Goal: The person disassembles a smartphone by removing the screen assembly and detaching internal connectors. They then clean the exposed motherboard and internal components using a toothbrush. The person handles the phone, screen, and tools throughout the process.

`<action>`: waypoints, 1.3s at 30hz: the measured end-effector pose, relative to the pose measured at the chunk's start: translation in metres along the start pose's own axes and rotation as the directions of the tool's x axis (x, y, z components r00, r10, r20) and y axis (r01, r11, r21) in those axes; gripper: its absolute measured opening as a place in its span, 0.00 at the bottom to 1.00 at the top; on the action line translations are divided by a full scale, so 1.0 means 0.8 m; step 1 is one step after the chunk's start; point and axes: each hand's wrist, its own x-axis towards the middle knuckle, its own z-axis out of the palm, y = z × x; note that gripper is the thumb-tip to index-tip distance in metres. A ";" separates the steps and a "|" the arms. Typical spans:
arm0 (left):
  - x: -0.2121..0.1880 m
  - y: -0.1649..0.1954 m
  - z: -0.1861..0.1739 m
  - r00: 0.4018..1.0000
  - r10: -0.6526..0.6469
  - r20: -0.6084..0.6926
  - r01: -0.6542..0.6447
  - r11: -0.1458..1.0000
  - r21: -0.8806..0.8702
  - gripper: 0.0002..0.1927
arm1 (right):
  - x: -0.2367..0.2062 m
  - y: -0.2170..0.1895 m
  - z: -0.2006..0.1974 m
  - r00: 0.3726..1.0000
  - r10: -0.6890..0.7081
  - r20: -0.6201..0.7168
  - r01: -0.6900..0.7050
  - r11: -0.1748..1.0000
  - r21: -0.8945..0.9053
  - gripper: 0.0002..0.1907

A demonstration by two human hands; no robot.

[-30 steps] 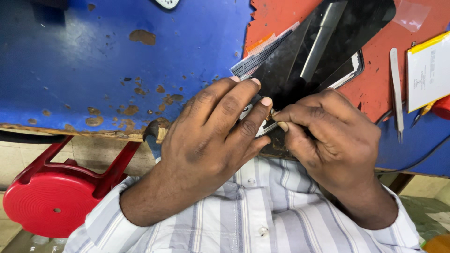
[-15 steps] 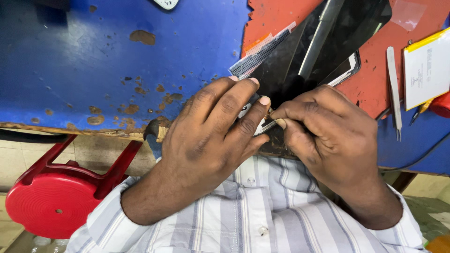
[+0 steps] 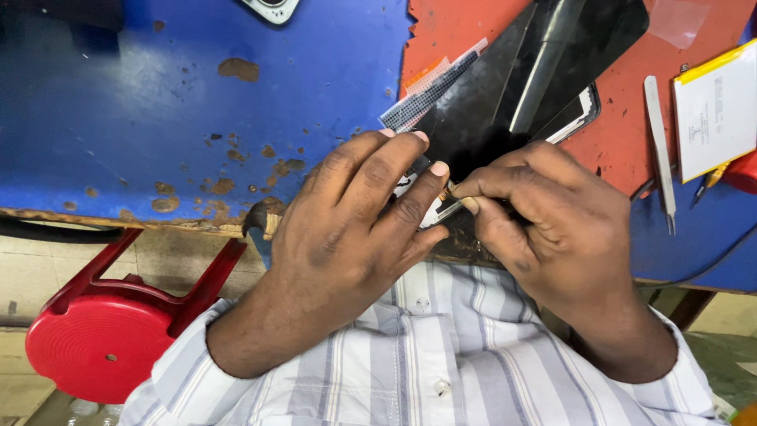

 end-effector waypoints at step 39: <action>-0.001 0.006 0.002 1.000 -0.008 0.007 0.009 1.000 -0.008 0.29 | -0.002 0.000 -0.006 0.999 -0.035 0.014 0.035 0.999 -0.034 0.07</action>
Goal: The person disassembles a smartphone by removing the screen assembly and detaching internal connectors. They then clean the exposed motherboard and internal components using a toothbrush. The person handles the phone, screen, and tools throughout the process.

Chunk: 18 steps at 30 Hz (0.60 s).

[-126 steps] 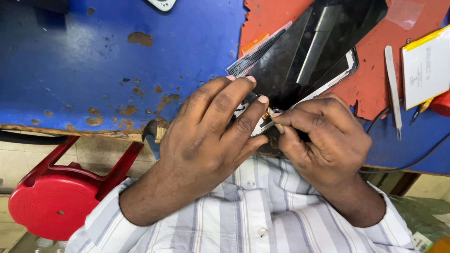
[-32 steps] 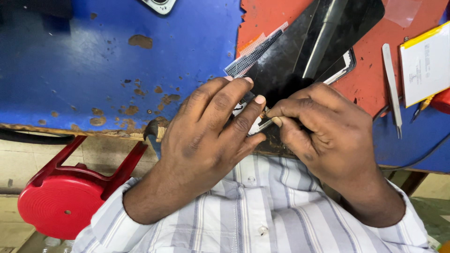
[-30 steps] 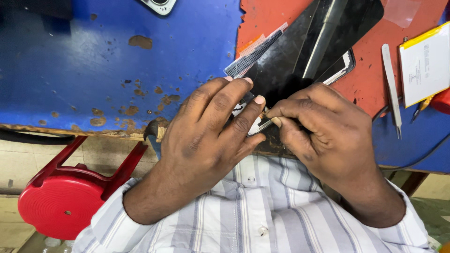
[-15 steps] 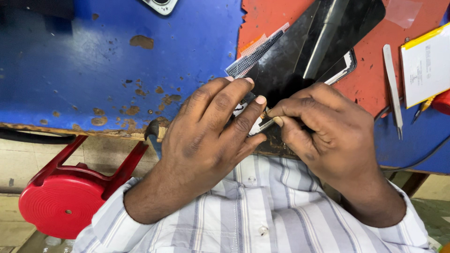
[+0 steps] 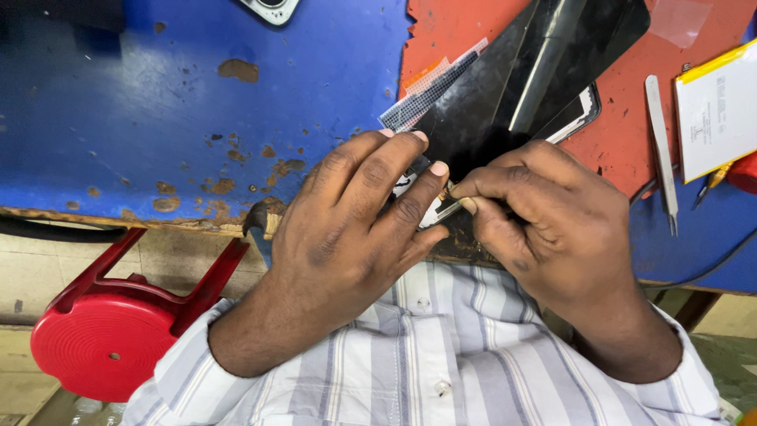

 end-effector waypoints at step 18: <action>0.002 0.001 -0.002 1.000 0.005 -0.011 -0.005 1.000 0.001 0.29 | -0.001 0.002 0.000 1.000 -0.011 -0.009 0.011 1.000 -0.009 0.08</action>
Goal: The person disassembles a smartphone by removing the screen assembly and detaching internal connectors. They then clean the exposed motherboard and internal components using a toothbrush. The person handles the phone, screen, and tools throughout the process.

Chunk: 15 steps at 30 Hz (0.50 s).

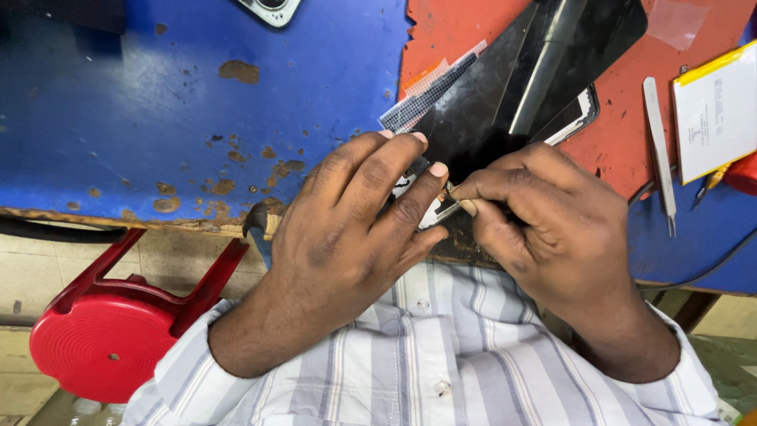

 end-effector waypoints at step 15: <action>0.000 0.001 -0.002 1.000 0.002 0.021 -0.003 1.000 0.010 0.29 | 0.000 -0.009 0.005 0.991 -0.131 -0.025 0.124 0.973 -0.195 0.11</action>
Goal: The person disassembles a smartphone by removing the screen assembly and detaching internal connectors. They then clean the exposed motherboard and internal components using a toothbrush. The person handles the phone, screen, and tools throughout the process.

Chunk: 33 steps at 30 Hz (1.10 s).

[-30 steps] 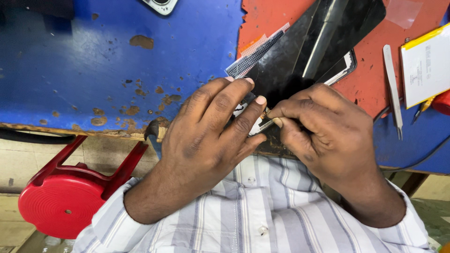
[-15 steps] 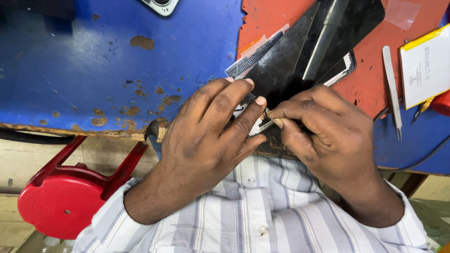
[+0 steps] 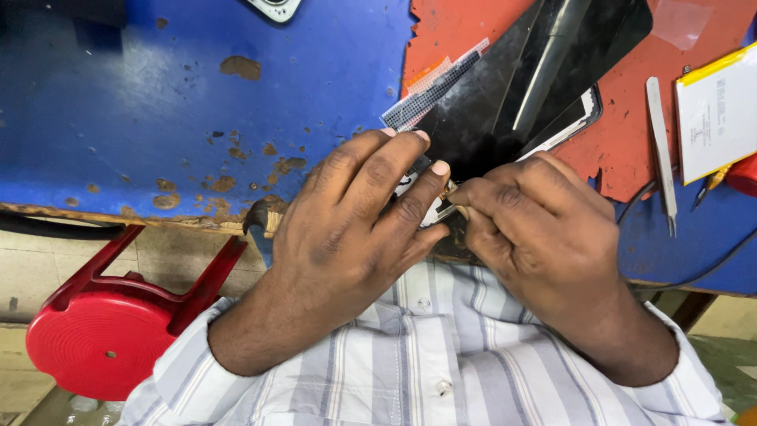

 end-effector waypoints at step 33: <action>0.000 0.004 -0.001 1.000 -0.002 -0.021 0.002 1.000 0.002 0.30 | -0.003 0.009 -0.008 0.995 0.083 0.060 -0.093 0.977 0.190 0.09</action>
